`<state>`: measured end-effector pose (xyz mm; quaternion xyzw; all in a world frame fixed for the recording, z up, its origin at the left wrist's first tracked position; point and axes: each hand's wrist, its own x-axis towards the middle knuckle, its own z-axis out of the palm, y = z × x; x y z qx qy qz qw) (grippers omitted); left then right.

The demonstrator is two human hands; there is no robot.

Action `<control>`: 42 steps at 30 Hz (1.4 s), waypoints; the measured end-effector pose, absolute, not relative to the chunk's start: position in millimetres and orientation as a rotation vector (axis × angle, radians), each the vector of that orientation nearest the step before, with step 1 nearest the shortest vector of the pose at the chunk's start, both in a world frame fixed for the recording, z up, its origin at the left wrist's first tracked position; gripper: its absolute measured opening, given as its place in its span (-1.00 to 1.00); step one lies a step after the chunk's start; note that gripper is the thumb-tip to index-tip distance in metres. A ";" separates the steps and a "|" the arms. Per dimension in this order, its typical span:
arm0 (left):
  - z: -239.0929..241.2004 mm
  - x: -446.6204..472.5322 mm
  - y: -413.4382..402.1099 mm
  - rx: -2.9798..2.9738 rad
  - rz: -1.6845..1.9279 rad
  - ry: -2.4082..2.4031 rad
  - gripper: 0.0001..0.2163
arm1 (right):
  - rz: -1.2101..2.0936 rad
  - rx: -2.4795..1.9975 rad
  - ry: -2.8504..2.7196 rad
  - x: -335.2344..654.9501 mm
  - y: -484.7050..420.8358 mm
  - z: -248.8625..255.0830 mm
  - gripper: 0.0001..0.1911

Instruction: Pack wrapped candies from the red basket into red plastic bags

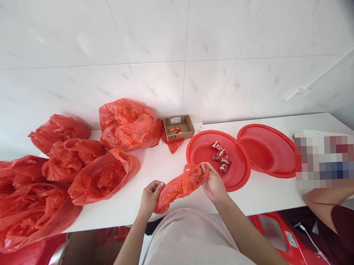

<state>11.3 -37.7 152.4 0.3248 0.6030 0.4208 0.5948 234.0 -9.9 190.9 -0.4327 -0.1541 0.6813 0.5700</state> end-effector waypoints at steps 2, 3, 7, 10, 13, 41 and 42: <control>142.4 4.9 -38.7 0.771 0.954 1.441 -0.62 | 1.616 -0.987 -0.327 228.1 -9.7 192.4 -0.72; 137.8 0.5 -39.3 0.783 0.949 1.470 -0.60 | 1.624 -0.978 -0.324 225.8 -9.6 193.8 -0.73; 137.1 -20.8 -43.1 0.850 1.030 1.627 -0.61 | 1.549 -1.010 -0.407 215.4 -8.6 205.3 -0.76; 162.4 -28.0 -46.8 0.932 1.113 1.643 -0.62 | 1.489 -1.080 -0.520 194.0 -10.2 215.0 -0.78; 192.6 -20.5 -46.2 0.986 1.076 1.442 -0.46 | 1.492 -1.093 -0.655 158.6 -16.9 219.6 -0.78; 192.9 -50.6 -33.0 0.247 0.939 0.982 -0.70 | 1.555 -1.309 -1.029 98.0 -33.2 157.6 -0.85; 193.6 -52.1 -32.5 0.240 0.934 0.971 -0.71 | 1.627 -1.287 -0.999 90.1 -30.1 149.8 -0.86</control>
